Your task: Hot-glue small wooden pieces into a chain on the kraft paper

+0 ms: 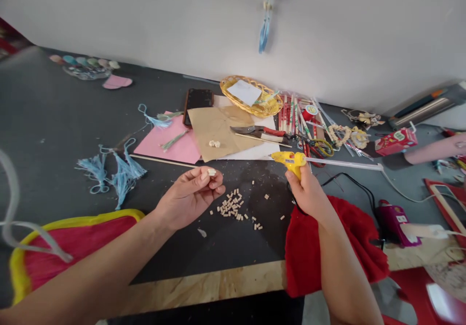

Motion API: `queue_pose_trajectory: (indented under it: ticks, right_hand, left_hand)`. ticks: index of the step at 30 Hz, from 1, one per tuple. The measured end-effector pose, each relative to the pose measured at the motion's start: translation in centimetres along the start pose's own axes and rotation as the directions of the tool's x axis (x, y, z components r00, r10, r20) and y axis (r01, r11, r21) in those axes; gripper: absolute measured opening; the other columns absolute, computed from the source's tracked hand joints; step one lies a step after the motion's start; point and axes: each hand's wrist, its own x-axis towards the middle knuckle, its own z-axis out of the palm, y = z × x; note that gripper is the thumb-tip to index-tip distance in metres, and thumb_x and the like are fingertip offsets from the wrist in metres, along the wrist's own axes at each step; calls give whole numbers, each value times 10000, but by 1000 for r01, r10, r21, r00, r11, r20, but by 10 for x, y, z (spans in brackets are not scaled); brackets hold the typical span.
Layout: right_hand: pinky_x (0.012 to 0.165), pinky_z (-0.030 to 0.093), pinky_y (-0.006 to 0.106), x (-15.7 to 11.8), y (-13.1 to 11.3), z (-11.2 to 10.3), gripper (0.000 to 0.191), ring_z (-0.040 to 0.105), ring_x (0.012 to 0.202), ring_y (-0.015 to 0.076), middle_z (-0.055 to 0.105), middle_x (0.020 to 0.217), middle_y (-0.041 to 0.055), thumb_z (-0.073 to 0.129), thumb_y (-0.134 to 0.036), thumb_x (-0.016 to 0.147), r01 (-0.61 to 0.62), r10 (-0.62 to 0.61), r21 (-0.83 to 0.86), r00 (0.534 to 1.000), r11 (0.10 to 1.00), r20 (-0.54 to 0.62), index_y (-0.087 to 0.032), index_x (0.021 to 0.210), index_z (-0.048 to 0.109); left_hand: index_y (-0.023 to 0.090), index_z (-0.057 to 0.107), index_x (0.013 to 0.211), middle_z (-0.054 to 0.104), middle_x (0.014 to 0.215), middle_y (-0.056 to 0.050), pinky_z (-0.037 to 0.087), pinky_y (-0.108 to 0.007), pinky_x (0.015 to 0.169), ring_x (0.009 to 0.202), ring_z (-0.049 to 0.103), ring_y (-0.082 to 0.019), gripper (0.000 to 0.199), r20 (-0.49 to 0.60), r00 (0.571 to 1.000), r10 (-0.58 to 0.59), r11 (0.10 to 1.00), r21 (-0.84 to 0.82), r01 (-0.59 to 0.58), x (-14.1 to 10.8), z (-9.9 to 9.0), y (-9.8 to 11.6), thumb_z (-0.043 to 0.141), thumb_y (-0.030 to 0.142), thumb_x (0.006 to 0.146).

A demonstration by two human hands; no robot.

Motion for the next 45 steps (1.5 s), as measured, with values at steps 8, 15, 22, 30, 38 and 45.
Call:
queue_pose_trajectory:
  ticks: [8, 15, 22, 30, 38, 45]
  right_hand:
    - [395, 410, 198, 8, -7, 3, 358, 468, 464, 63, 620, 809, 11, 538, -550, 876, -187, 183, 393, 982, 901, 46, -199, 942, 508]
    - [524, 593, 258, 20, 4, 12, 462, 621, 564, 123, 618, 691, 3, 572, -616, 822, -275, 289, 423, 957, 864, 32, -187, 990, 553]
    - [655, 596, 342, 18, 13, 3, 464, 705, 738, 217, 701, 970, 112, 511, -547, 873, -162, 160, 2, 971, 987, -175, -166, 1135, 551]
    - [874, 507, 411, 10, -5, 17, 249, 632, 991, 274, 696, 1021, 129, 510, -352, 924, 144, -339, -555, 902, 819, -266, -165, 967, 667]
    - [760, 510, 308, 1, -31, 70, 213, 653, 839, 211, 685, 832, 57, 586, -381, 898, 321, -348, -502, 937, 803, 43, -178, 877, 648]
    - [674, 499, 273, 6, -29, 70, 114, 643, 747, 181, 664, 752, 40, 557, -199, 877, 353, -403, -504, 915, 788, 11, -193, 784, 621]
  left_hand:
    - [135, 705, 699, 671, 715, -24, 493, -216, 635, 618, 542, -73, 162, -12, 1000, -11, 1000, 13, 11, 1, -2, -1, 840, 209, 648]
    - [128, 708, 702, 654, 695, -22, 494, -219, 639, 623, 533, -74, 169, -28, 1000, -9, 1000, 25, 9, -1, 0, 0, 845, 203, 637]
    - [125, 710, 701, 654, 696, -28, 494, -221, 638, 622, 526, -75, 168, -36, 999, -4, 999, 40, 5, -1, 1, 0, 846, 196, 633]
    - [132, 715, 703, 654, 693, -23, 496, -215, 638, 622, 534, -76, 159, -20, 1000, -9, 997, 72, 10, 1, -1, -4, 841, 210, 645]
    - [134, 726, 733, 669, 696, -29, 491, -197, 632, 614, 562, -79, 164, -3, 998, -63, 991, 115, 63, 1, -4, -7, 833, 236, 662]
    - [122, 723, 734, 668, 689, -39, 482, -190, 625, 615, 561, -81, 167, -20, 992, -125, 983, 135, 127, -1, -2, -9, 827, 235, 668]
